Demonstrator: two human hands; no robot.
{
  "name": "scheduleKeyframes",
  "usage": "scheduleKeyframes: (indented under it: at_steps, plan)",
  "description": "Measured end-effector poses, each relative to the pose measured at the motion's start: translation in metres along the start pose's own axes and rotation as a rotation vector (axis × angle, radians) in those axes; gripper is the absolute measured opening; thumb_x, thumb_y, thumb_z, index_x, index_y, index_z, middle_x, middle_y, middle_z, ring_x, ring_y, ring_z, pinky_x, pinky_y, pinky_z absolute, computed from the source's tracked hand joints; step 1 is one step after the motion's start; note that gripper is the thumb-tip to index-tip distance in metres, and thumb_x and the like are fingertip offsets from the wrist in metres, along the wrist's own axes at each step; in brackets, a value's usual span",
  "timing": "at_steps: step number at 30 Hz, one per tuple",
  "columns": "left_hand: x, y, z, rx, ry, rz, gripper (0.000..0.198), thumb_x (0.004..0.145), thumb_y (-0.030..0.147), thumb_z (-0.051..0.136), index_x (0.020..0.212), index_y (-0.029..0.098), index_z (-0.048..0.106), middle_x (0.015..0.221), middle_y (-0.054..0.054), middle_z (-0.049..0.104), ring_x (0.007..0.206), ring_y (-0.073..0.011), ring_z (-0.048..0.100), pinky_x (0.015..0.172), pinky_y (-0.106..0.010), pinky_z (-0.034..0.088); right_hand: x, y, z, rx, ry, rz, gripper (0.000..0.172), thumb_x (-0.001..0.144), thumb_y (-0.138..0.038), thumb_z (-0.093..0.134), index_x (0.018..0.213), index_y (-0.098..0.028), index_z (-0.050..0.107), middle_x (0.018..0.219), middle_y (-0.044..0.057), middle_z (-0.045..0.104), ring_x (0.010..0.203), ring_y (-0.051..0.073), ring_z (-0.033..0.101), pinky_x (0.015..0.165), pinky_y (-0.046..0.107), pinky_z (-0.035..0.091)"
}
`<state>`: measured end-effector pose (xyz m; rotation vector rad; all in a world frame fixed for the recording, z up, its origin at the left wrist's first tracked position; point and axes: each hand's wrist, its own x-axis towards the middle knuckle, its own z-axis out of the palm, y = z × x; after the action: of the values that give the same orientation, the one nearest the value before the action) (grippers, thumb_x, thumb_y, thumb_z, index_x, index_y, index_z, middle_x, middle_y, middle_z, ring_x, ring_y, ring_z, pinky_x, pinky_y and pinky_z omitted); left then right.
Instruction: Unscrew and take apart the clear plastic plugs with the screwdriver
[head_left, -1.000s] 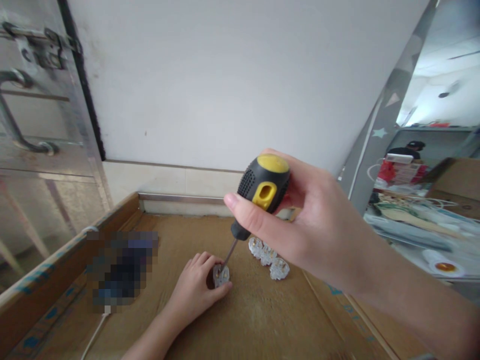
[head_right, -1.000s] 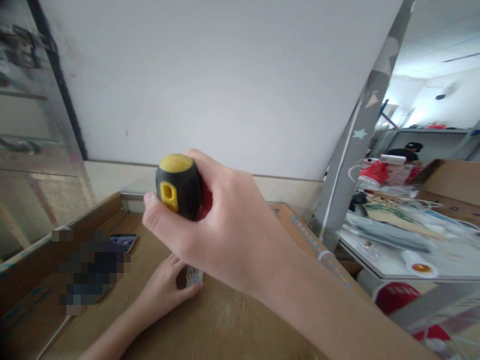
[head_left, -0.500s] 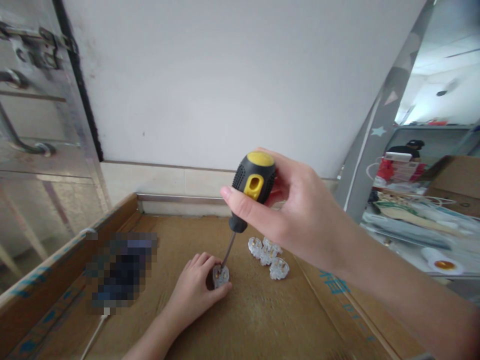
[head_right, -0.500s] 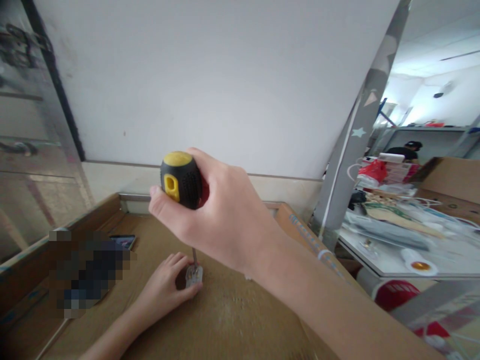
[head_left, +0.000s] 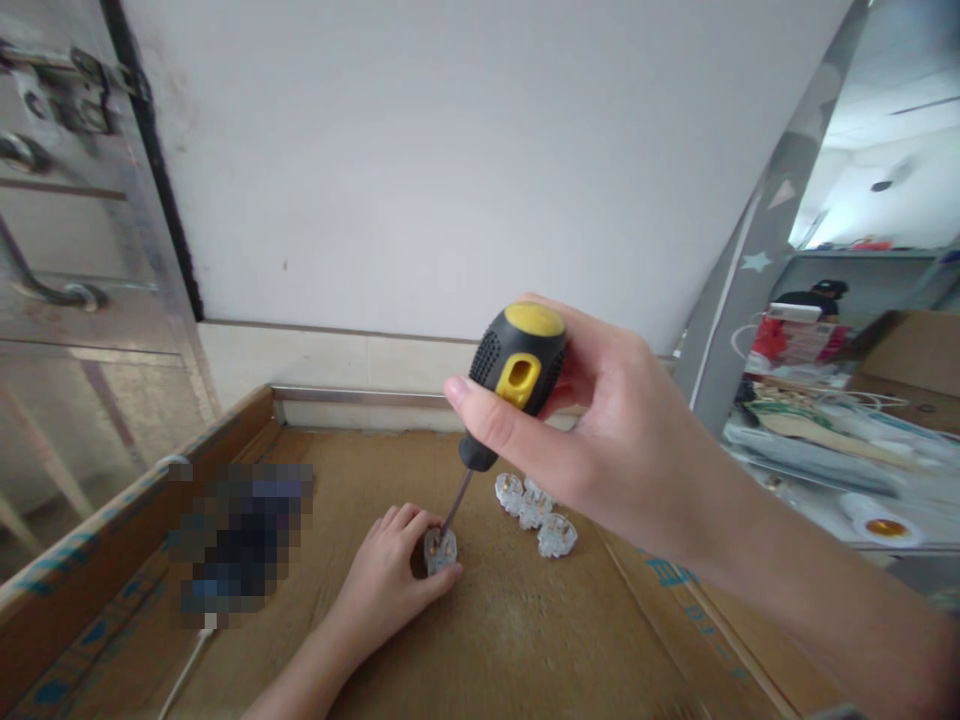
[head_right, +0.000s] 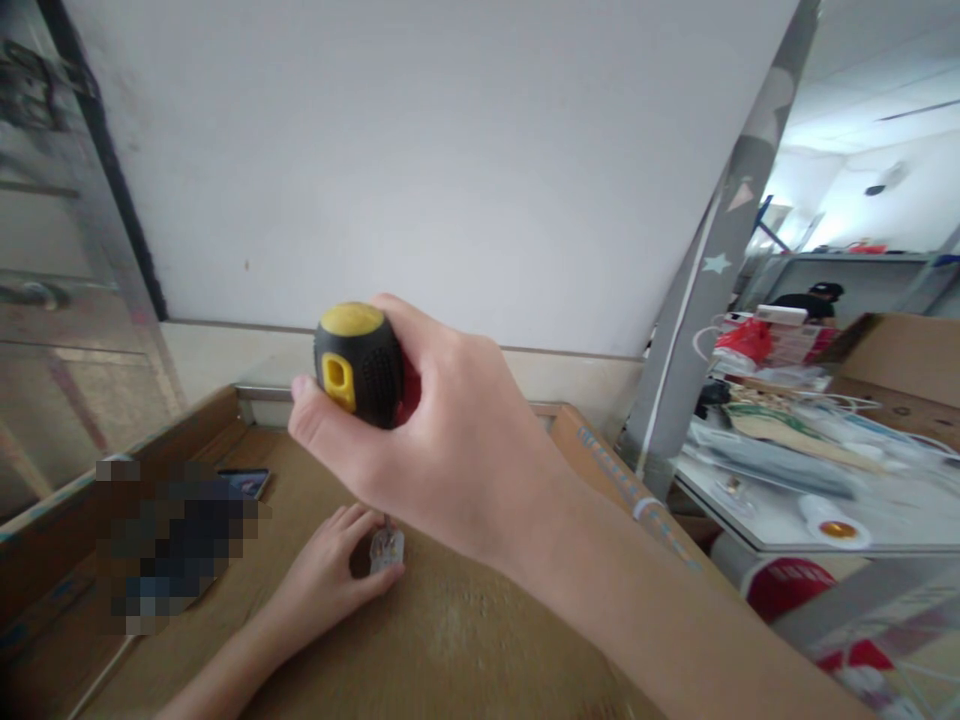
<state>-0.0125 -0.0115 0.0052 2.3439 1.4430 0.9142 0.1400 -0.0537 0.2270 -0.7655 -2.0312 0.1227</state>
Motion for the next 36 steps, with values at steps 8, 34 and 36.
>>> scheduleKeyframes:
  at_steps: [8,34,36]
  plan:
    - [-0.001,0.003,-0.001,0.004,0.019,0.003,0.036,0.071,0.039,0.064,0.104,0.023,0.06,0.096,-0.006,0.062,0.089,-0.0259,0.055,0.08,-0.039,0.044,-0.004,-0.001,-0.002,0.018,-0.011,0.016,0.025,0.076,-0.031,0.062,0.064,-0.021,0.042,0.056,-0.008,0.042,0.05,0.007,0.043,0.043,0.019,0.037]
    - [-0.002,0.002,-0.001,-0.082,0.049,0.029,0.032,0.072,0.041,0.062,0.1,0.025,0.061,0.091,-0.005,0.064,0.09,-0.0258,0.058,0.079,-0.038,0.048,-0.012,-0.008,-0.005,0.086,-0.042,0.013,0.024,0.076,-0.027,0.061,0.065,-0.022,0.041,0.057,-0.008,0.041,0.049,0.007,0.043,0.044,0.018,0.039]
    - [-0.001,0.003,-0.002,-0.065,0.054,0.023,0.029,0.072,0.042,0.061,0.096,0.026,0.062,0.089,-0.003,0.064,0.088,-0.025,0.058,0.078,-0.037,0.047,-0.012,-0.009,-0.005,0.091,-0.041,0.014,0.024,0.075,-0.027,0.062,0.065,-0.022,0.041,0.057,-0.008,0.04,0.049,0.007,0.042,0.044,0.018,0.039]
